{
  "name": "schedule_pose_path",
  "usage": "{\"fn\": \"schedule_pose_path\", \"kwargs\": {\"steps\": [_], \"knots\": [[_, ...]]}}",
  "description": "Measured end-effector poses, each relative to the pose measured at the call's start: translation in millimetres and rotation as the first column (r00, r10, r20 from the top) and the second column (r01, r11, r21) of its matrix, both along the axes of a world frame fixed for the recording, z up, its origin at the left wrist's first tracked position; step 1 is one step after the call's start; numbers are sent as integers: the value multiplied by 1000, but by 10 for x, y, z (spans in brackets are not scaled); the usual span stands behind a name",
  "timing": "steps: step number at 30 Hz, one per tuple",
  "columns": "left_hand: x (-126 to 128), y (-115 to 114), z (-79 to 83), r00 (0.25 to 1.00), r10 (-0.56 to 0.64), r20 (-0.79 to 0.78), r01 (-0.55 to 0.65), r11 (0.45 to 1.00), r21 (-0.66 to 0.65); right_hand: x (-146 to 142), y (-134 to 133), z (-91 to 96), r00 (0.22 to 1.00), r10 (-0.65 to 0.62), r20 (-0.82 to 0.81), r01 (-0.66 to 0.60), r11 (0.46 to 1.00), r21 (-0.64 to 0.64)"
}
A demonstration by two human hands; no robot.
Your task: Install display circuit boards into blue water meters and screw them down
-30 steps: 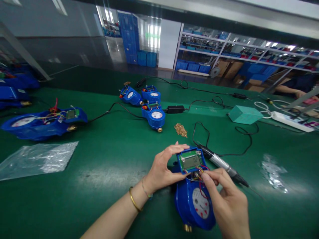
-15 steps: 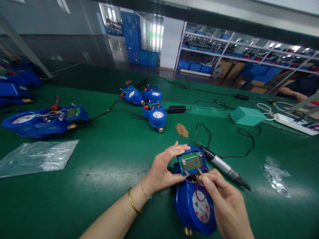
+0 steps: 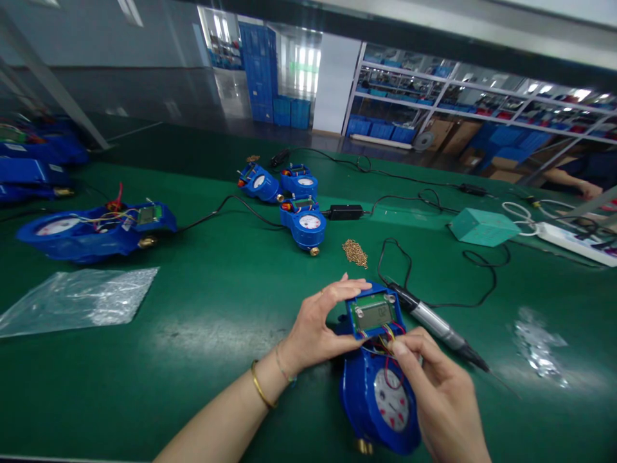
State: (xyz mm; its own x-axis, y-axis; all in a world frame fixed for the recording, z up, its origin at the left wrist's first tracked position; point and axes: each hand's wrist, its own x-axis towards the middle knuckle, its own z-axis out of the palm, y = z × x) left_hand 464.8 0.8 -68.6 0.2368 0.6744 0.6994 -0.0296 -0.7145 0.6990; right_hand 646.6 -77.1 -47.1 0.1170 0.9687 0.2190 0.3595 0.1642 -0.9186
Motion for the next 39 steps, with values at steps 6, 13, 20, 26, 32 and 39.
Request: {"fn": "schedule_pose_path", "kwargs": {"steps": [6,13,20,26,32,39], "knots": [[-3,1,14,1000,11,1,-11,1000,1,0,-8,-31,999,-4,-32,4,1000,-26],[-9,11,4,1000,11,-2,-11,1000,-1,14,-9,-117,991,-23,-130,16,999,-51],[-5,9,6,1000,18,8,-19,1000,13,-27,6,-81,992,-89,-87,85,995,-53],[-9,10,9,1000,18,8,-18,1000,18,-39,8,-79,992,-105,-74,99,992,-72],[-9,16,-7,1000,17,-3,-17,1000,20,-62,15,-114,976,-110,-190,83,986,-143],[-13,14,0,999,32,-21,-31,999,18,-104,7,-73,938,-144,-314,107,985,-132]]}}
